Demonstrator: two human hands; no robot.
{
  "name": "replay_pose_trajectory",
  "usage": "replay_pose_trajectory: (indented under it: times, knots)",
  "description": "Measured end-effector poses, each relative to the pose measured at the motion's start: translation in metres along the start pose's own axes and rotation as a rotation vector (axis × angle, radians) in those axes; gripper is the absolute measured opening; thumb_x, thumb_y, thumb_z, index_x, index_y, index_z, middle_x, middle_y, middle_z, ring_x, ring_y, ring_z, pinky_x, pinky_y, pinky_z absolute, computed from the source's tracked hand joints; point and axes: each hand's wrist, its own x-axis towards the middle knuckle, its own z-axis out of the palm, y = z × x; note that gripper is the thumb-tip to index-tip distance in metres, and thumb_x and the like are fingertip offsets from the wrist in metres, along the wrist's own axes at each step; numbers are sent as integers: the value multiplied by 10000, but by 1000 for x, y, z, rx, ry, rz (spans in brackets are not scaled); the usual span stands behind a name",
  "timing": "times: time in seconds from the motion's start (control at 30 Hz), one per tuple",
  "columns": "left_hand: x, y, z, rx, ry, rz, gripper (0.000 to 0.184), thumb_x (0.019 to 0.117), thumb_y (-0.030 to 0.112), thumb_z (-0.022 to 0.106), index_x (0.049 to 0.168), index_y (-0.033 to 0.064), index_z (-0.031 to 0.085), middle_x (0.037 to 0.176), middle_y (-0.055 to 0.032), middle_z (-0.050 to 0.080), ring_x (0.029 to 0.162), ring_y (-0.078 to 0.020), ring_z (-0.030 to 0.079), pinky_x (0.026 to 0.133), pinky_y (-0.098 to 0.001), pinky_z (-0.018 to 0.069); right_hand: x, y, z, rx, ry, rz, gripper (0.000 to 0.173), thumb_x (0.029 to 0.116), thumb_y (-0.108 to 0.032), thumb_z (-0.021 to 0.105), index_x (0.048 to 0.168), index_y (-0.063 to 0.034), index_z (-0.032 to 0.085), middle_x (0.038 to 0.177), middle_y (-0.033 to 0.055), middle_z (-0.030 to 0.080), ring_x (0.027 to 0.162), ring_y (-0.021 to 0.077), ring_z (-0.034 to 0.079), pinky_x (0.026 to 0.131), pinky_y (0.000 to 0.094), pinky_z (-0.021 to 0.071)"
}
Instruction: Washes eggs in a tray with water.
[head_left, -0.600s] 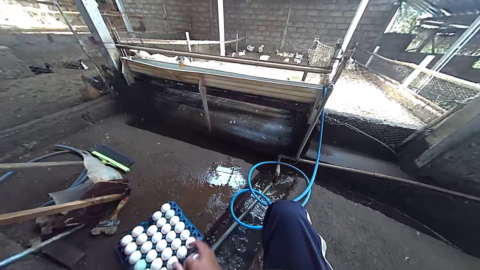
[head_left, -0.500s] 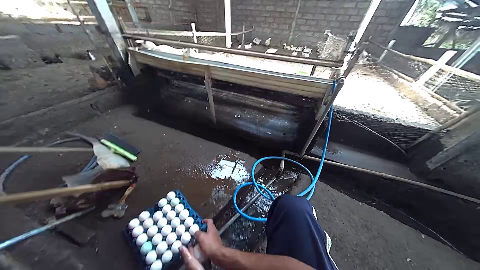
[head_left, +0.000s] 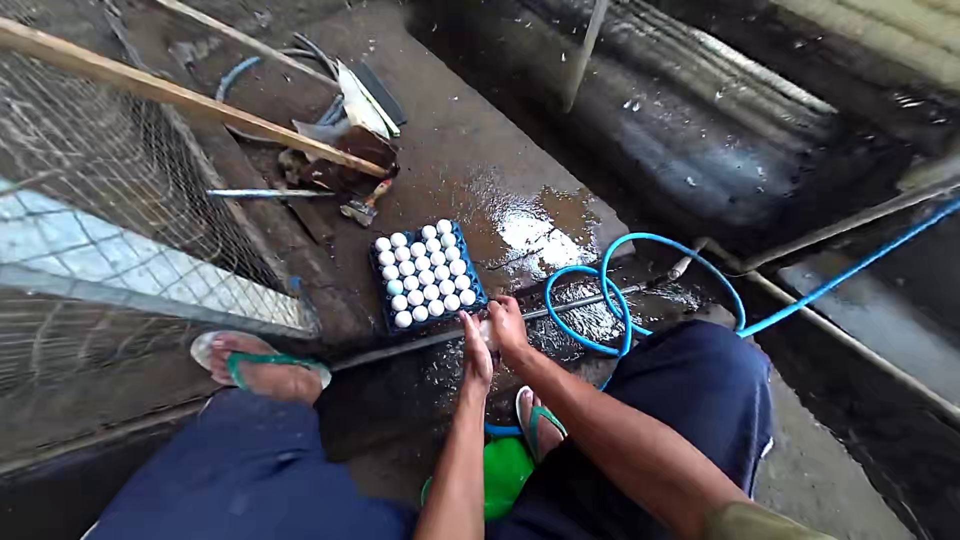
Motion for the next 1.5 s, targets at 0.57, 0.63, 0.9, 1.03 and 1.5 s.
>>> replay_pose_trajectory:
  times: [0.57,0.63,0.9,1.03,1.5]
  knots:
    - [16,-10,-9,200,130,-81,485,1125,316,258,1241,16,621,1011,-111,640,833,-156,608,688,-337,513,0,-3,8,-34,10,2,387,1078,-196,386,1371,-25,571,1252,214,641,1152,314,613,969,530,485]
    - [17,-6,-10,159,131,-67,470,1121,260,272,1196,-33,631,963,-154,642,814,-202,600,726,-389,509,-11,-9,11,-47,-8,-39,404,1088,-199,356,1378,-9,565,1294,220,632,1206,319,601,1012,531,472]
    - [14,-1,-13,89,81,-71,482,1127,246,267,1280,-69,598,1140,-229,654,1026,-265,626,929,-445,500,-16,-4,16,3,35,-107,401,1065,-211,386,1346,-1,582,1248,206,647,1148,286,622,981,508,491]
    - [15,-2,-22,116,-56,-191,485,1115,377,235,1119,71,612,750,-29,568,546,-85,478,482,-251,413,4,-1,8,197,-58,89,327,1072,-208,442,1275,-11,607,1109,152,645,977,224,619,851,444,518]
    - [14,-7,-2,96,143,62,406,1114,138,318,1330,-119,547,1272,-285,610,1183,-308,587,1061,-449,436,-20,-11,14,6,-31,-94,366,1065,-192,418,1281,-13,653,1192,192,682,1122,297,642,976,531,494]
